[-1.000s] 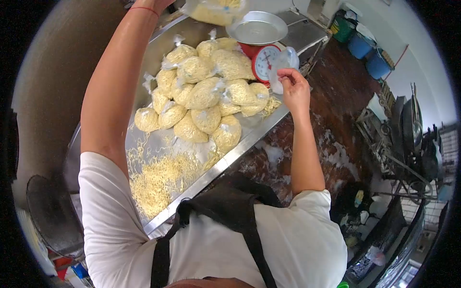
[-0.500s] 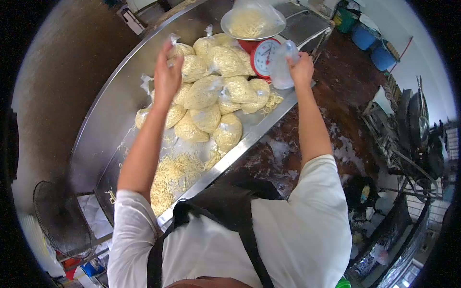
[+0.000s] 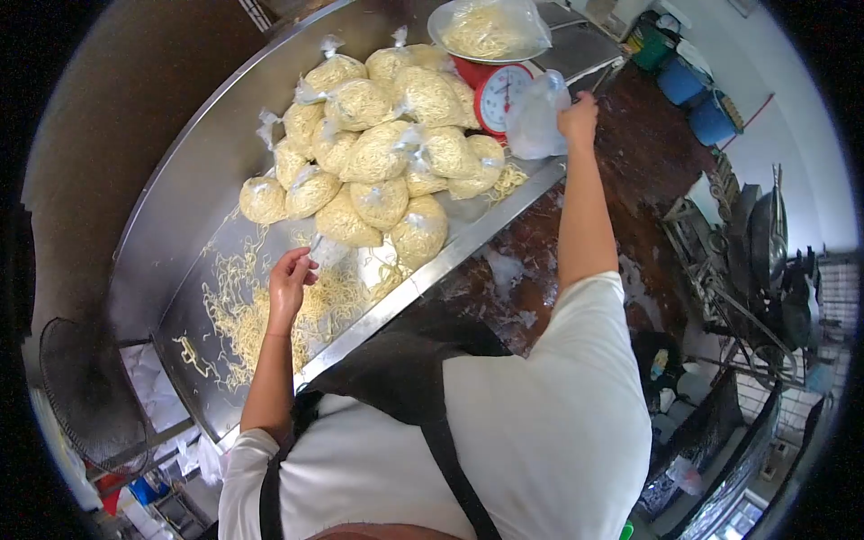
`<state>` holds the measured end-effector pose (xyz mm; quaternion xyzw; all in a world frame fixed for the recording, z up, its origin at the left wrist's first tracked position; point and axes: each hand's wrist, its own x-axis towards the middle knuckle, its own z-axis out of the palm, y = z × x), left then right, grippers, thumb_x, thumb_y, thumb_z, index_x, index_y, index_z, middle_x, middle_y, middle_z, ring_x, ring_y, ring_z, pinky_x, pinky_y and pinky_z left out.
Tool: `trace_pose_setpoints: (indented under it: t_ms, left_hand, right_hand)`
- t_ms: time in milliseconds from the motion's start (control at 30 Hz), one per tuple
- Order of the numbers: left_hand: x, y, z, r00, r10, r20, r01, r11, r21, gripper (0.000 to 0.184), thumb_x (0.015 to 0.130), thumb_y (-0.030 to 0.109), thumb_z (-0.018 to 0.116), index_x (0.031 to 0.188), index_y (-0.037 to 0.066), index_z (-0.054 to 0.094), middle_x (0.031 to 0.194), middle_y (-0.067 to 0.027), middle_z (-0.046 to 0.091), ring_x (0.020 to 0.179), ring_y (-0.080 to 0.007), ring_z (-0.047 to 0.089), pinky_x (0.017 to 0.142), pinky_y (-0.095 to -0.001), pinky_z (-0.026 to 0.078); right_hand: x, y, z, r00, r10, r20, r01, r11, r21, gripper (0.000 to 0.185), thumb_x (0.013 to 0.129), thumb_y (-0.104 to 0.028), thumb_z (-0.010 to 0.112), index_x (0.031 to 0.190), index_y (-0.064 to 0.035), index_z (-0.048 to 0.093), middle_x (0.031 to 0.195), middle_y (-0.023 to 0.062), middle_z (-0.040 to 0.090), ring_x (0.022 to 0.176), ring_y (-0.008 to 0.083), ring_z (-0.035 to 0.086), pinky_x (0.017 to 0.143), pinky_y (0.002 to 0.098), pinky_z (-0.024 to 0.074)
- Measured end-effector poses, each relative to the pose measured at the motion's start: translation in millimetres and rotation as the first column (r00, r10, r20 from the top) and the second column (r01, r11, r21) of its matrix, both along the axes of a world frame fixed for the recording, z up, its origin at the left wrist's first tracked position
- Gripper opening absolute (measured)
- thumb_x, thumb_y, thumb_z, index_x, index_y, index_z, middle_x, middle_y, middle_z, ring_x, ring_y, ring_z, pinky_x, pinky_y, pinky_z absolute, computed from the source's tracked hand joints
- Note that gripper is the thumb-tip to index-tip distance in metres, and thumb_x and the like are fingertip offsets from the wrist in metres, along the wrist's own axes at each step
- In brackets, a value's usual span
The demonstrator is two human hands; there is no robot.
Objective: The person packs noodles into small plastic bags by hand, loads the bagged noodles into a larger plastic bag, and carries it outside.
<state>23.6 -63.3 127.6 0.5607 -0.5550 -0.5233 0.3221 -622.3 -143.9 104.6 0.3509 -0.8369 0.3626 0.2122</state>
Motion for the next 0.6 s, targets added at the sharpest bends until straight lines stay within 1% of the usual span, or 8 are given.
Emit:
trace_pose_setpoints:
  t_ms: [100,200,300,333,400,433,533,600]
  left_hand:
    - [-1.0,3.8,-1.2,0.999,0.009,-0.033,-0.008,1.000,0.020,0.026,0.099,0.014,0.055,0.117,-0.003,0.061,0.087,-0.0074,0.068,0.067,-0.0103,0.060,0.064,-0.0234,0.051]
    - [-1.7,11.5,-0.2,1.000,0.001,-0.025,0.001,0.999,0.046,0.026,0.099,0.014,0.055,0.117,-0.002,0.061,0.087,-0.0069,0.068,0.068,-0.0102,0.060,0.064,-0.0234,0.051]
    - [0.2,16.9,-3.7,1.000,-0.027,0.000,0.027,0.998,0.061,0.025,0.099,0.014,0.055,0.117,-0.002,0.062,0.087,-0.0065,0.068,0.068,-0.0102,0.060,0.064,-0.0234,0.051]
    - [0.1,15.0,-4.2,0.999,-0.034,0.007,0.034,0.998,0.057,0.025,0.099,0.014,0.055,0.117,-0.001,0.062,0.087,-0.0064,0.068,0.068,-0.0102,0.060,0.065,-0.0234,0.051]
    - [-3.9,10.3,-0.5,0.999,-0.035,0.001,0.035,0.999,0.041,0.025,0.099,0.014,0.055,0.117,-0.001,0.062,0.087,-0.0064,0.068,0.068,-0.0102,0.060,0.065,-0.0237,0.051]
    - [-3.5,15.7,-0.1,0.999,-0.039,0.005,0.039,0.998,0.047,0.024,0.099,0.015,0.055,0.117,-0.001,0.062,0.087,-0.0064,0.068,0.068,-0.0102,0.060,0.065,-0.0238,0.051]
    - [-10.7,14.0,-6.8,0.998,-0.054,-0.035,0.057,0.996,0.068,0.024,0.100,0.016,0.056,0.116,-0.001,0.063,0.087,-0.0066,0.068,0.068,-0.0103,0.060,0.065,-0.0242,0.051]
    - [-14.6,15.9,-9.3,0.993,-0.079,-0.090,0.088,0.992,0.091,0.027,0.101,0.020,0.054,0.117,-0.001,0.062,0.087,-0.0071,0.068,0.069,-0.0110,0.060,0.065,-0.0245,0.051]
  right_hand:
    - [11.5,22.8,21.8,0.957,0.025,0.288,-0.100,0.964,0.248,0.017,0.082,-0.018,0.068,0.094,-0.0069,0.070,0.095,0.0183,0.071,0.094,0.0358,0.068,0.084,0.0422,0.0523]
    - [24.5,38.3,47.9,0.956,0.097,0.275,-0.120,0.990,0.069,0.016,0.083,-0.018,0.066,0.095,-0.0086,0.071,0.095,0.0180,0.071,0.091,0.0378,0.068,0.080,0.0428,0.0530]
    - [16.6,40.9,36.3,0.965,0.114,0.236,-0.152,0.977,0.150,0.016,0.085,-0.017,0.066,0.094,-0.0055,0.070,0.090,0.0181,0.071,0.083,0.0358,0.069,0.075,0.0425,0.0533]
    - [13.7,43.7,34.9,0.968,0.164,0.188,-0.166,0.986,-0.006,0.016,0.085,-0.017,0.067,0.094,-0.0045,0.070,0.088,0.0177,0.071,0.081,0.0342,0.069,0.074,0.0418,0.0532]
    - [39.5,48.3,73.5,0.965,0.252,0.066,-0.220,0.924,-0.312,0.016,0.086,-0.017,0.067,0.093,-0.0025,0.070,0.083,0.0169,0.070,0.076,0.0311,0.068,0.072,0.0404,0.0530]
    - [51.9,50.3,86.0,0.946,0.303,0.114,-0.242,0.896,-0.373,0.014,0.088,-0.014,0.066,0.095,-0.0011,0.068,0.082,0.0148,0.069,0.076,0.0260,0.067,0.073,0.0364,0.0522]
    - [33.0,41.1,67.0,0.945,0.256,0.205,-0.192,0.938,-0.289,0.012,0.090,-0.010,0.063,0.098,-0.0014,0.066,0.086,0.0130,0.068,0.080,0.0232,0.066,0.075,0.0329,0.0512]
    - [51.5,48.4,88.7,0.793,0.524,0.311,-0.322,0.794,-0.516,0.016,0.091,-0.011,0.063,0.104,-0.0022,0.060,0.091,0.0075,0.063,0.083,0.0181,0.061,0.075,0.0304,0.0491]
